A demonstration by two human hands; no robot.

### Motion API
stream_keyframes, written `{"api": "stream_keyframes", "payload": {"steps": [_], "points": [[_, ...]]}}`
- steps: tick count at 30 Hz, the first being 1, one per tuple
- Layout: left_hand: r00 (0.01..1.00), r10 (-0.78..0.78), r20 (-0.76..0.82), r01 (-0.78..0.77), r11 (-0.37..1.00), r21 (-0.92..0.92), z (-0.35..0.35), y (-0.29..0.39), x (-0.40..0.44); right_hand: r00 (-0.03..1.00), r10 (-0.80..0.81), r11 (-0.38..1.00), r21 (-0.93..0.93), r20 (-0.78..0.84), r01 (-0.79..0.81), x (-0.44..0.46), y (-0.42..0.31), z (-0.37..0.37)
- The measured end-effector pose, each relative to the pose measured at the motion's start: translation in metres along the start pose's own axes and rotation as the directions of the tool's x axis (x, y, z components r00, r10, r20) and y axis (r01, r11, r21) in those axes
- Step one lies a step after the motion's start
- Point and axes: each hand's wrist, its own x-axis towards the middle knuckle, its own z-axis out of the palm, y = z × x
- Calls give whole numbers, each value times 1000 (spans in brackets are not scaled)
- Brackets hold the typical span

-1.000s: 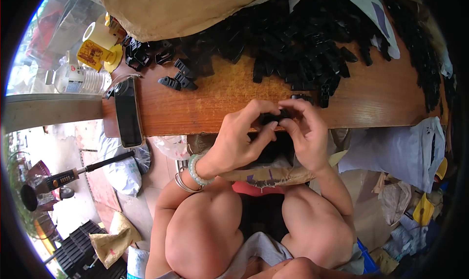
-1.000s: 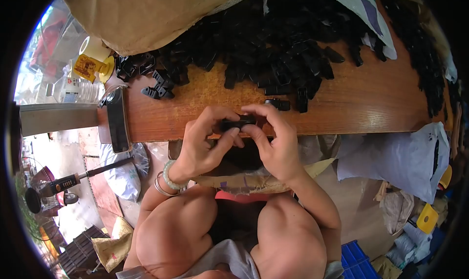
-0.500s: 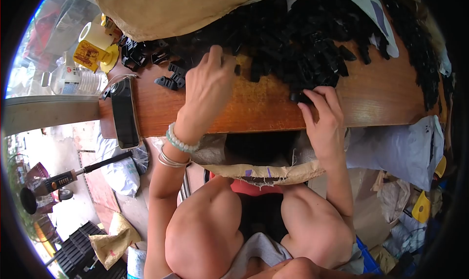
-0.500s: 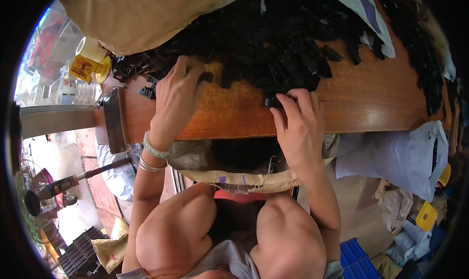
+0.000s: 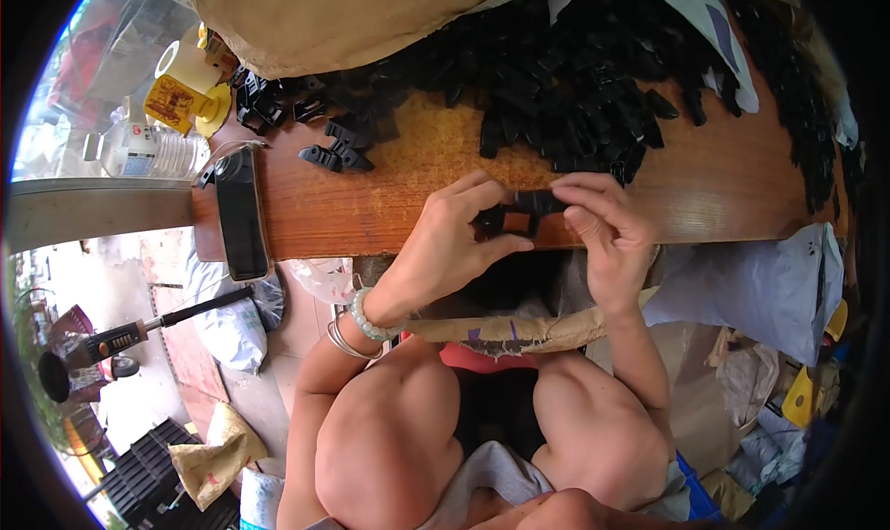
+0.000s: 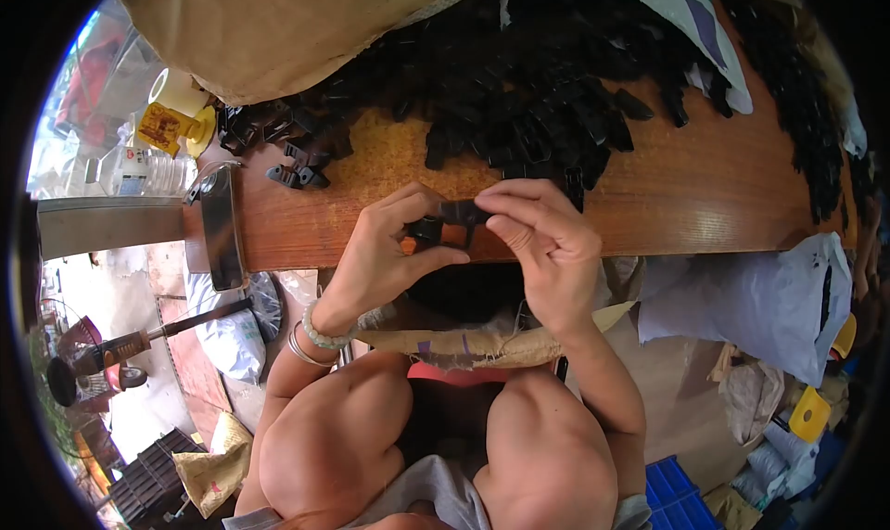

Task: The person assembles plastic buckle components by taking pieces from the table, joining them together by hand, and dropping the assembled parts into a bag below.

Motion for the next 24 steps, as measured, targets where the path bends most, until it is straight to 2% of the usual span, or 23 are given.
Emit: {"api": "stream_keyframes", "payload": {"steps": [2,4,5,7,8,10,11,12,14,15,17,18,19,21,22,23,24], "points": [[999,-21,24,22,999,-33,1,5,1,998,-44,999,1,-43,44,-3,-1,9],[918,-364,160,394,885,-249,0,12,1,988,-118,993,14,-102,120,-5,1,18],[917,-364,161,395,885,-249,-1,14,1,988,-118,993,14,-103,120,-5,0,19],[900,-390,195,436,804,-404,-2,16,0,980,-197,975,-105,-3,196,-5,-2,18],[900,-390,195,436,805,-403,-1,16,0,978,-206,972,-114,17,207,-6,-1,18],[933,-325,155,354,748,-562,0,16,-2,976,-215,970,-106,43,219,-4,0,14],[933,-325,155,354,748,-561,1,16,-3,972,-223,968,-98,68,229,-3,-1,13],[966,-243,93,256,821,-510,2,15,-5,972,-223,968,-98,67,229,-4,-3,16],[999,-40,29,47,936,-348,2,14,-6,996,43,997,61,-73,-39,-5,-8,24],[999,-40,29,48,936,-348,3,14,-6,996,44,997,61,-73,-39,-6,-5,21],[1000,-1,8,3,955,-296,5,15,-8,993,78,991,103,93,-88,-9,2,12],[997,70,-14,-71,987,-142,5,19,-8,993,78,991,103,92,-88,-10,3,12],[993,112,-38,-115,991,-74,5,21,-7,993,94,985,139,76,-104,-10,3,11],[998,44,38,-39,992,-121,-3,13,2,992,109,978,174,62,-118,-9,2,6],[995,104,-4,-104,988,-110,-8,1,12,953,210,940,223,219,-259,-6,-2,-2],[982,143,-120,-148,988,-37,-14,-7,24,880,293,883,246,375,-399,-5,-4,-7],[955,145,-260,-115,985,128,-18,-13,38,871,250,925,161,422,-343,-4,-5,-8]]}}
